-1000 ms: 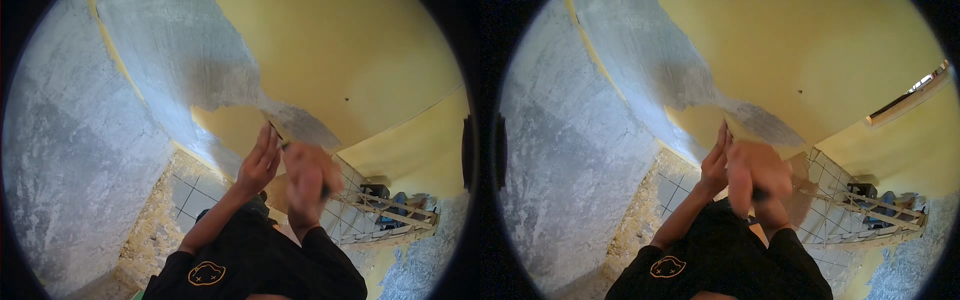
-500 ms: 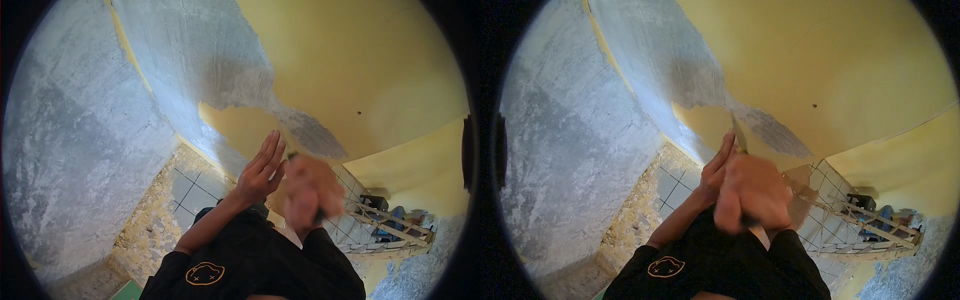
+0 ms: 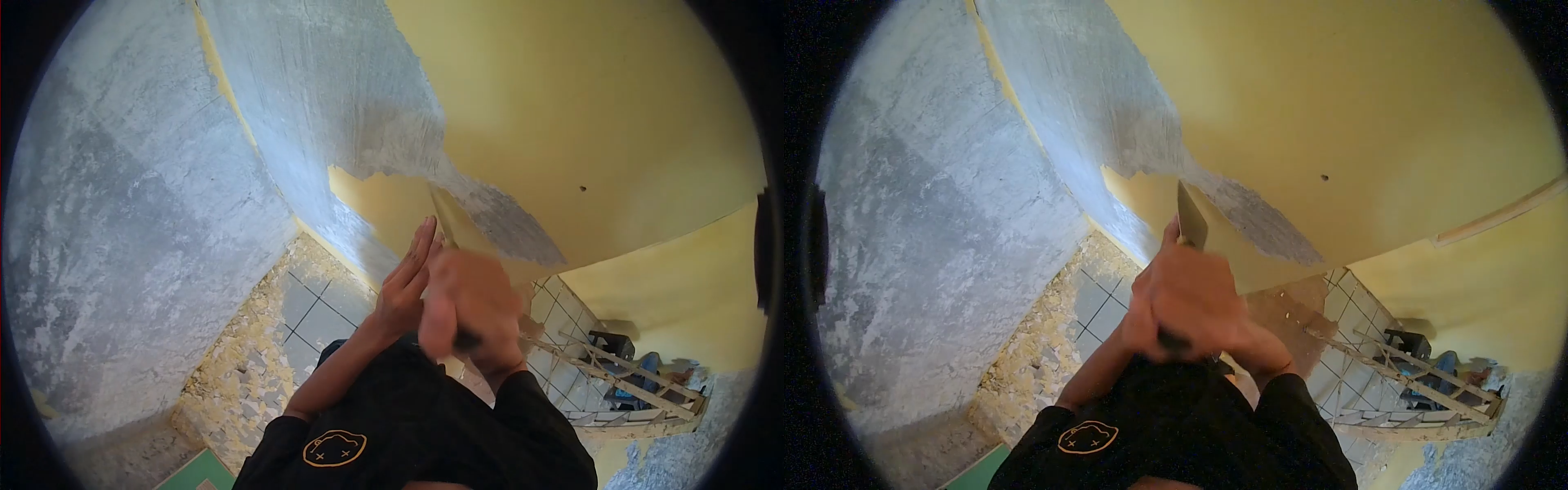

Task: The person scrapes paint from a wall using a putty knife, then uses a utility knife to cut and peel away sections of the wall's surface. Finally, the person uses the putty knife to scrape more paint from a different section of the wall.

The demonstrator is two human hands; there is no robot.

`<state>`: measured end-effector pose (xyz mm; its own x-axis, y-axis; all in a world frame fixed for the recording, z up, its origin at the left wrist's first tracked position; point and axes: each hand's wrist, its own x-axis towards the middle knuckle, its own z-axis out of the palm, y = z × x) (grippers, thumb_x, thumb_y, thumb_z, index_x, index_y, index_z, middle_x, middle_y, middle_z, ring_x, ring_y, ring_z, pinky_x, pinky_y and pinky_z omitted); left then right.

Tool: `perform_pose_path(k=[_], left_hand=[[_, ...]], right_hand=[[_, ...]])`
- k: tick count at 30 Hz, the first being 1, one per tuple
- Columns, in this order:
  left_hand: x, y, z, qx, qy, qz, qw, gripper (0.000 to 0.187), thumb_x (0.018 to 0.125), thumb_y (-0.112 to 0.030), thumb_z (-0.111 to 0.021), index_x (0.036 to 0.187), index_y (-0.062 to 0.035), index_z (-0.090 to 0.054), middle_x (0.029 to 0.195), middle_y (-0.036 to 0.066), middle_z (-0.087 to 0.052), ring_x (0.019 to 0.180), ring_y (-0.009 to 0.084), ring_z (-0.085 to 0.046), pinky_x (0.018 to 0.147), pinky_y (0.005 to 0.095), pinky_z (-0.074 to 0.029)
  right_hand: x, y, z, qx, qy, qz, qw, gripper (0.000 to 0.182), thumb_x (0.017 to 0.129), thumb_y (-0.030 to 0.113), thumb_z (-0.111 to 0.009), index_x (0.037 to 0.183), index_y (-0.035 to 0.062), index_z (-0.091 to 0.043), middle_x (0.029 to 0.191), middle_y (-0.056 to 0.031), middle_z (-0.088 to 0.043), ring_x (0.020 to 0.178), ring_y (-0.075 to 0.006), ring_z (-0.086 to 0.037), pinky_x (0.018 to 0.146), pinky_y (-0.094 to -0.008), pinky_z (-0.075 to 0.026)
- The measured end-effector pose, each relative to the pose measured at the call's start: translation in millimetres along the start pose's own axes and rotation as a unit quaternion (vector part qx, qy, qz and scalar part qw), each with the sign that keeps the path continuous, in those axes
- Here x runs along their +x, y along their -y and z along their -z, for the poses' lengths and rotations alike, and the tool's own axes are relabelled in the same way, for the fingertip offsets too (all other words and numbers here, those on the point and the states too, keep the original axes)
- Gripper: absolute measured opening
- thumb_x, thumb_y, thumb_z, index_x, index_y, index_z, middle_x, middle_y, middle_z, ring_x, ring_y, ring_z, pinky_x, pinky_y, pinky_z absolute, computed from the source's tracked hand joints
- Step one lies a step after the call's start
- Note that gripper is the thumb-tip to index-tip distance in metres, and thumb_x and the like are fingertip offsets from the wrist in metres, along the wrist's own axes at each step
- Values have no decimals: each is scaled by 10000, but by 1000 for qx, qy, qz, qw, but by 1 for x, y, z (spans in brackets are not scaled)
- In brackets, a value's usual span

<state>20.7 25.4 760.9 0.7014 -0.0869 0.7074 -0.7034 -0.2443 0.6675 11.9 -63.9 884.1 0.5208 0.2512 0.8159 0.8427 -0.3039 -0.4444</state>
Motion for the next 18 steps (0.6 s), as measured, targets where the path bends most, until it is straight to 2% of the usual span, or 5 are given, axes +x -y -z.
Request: perform_pose_path(k=[2, 8, 12, 14, 18], left_hand=[[3, 1, 1, 49, -24, -41, 998, 607, 740, 28, -657, 1313, 85, -465, 1417, 266, -405, 1294, 384, -437, 1009, 413, -442], [-1, -6, -5, 72, -33, -9, 997, 534, 825, -1, -617, 1327, 77, -453, 1400, 269, -423, 1274, 386, -459, 984, 402, -462], [-1, -4, -7, 92, -35, -2, 995, 508, 865, -31, -588, 1338, 80, -439, 1408, 275, -411, 1281, 390, -450, 988, 393, -459], [-11, 16, -16, -153, -45, 16, 987, 557, 841, -46, -624, 1346, 83, -427, 1422, 281, -387, 1287, 396, -440, 995, 389, -451], [-3, -11, -34, 70, -66, 45, 994, 537, 868, -40, -571, 1360, 90, -398, 1449, 252, -369, 1329, 339, -409, 1049, 385, -401]], right_hand=[[-6, 15, 3, 133, -50, 130, 981, 250, 794, 2, -527, 560, 26, -441, 512, -60, -479, 432, -204, -492, 415, -305, -404], [5, -10, -8, 72, 12, 133, 988, 269, 842, 34, -505, 592, 22, -405, 499, -52, -470, 394, -180, -454, 390, -298, -389], [6, -15, -4, 50, 44, 87, 994, 193, 774, 76, -590, 607, 72, -492, 593, -93, -548, 480, -172, -513, 442, -335, -411], [2, -14, 4, 31, 61, 61, 996, 158, 740, 98, -633, 614, 96, -536, 639, -114, -587, 523, -169, -543, 469, -354, -422], [-21, 24, 22, 156, -7, 133, 979, 193, 810, -27, -561, 653, 10, -455, 624, -68, -554, 503, -161, -502, 458, -287, -405]])
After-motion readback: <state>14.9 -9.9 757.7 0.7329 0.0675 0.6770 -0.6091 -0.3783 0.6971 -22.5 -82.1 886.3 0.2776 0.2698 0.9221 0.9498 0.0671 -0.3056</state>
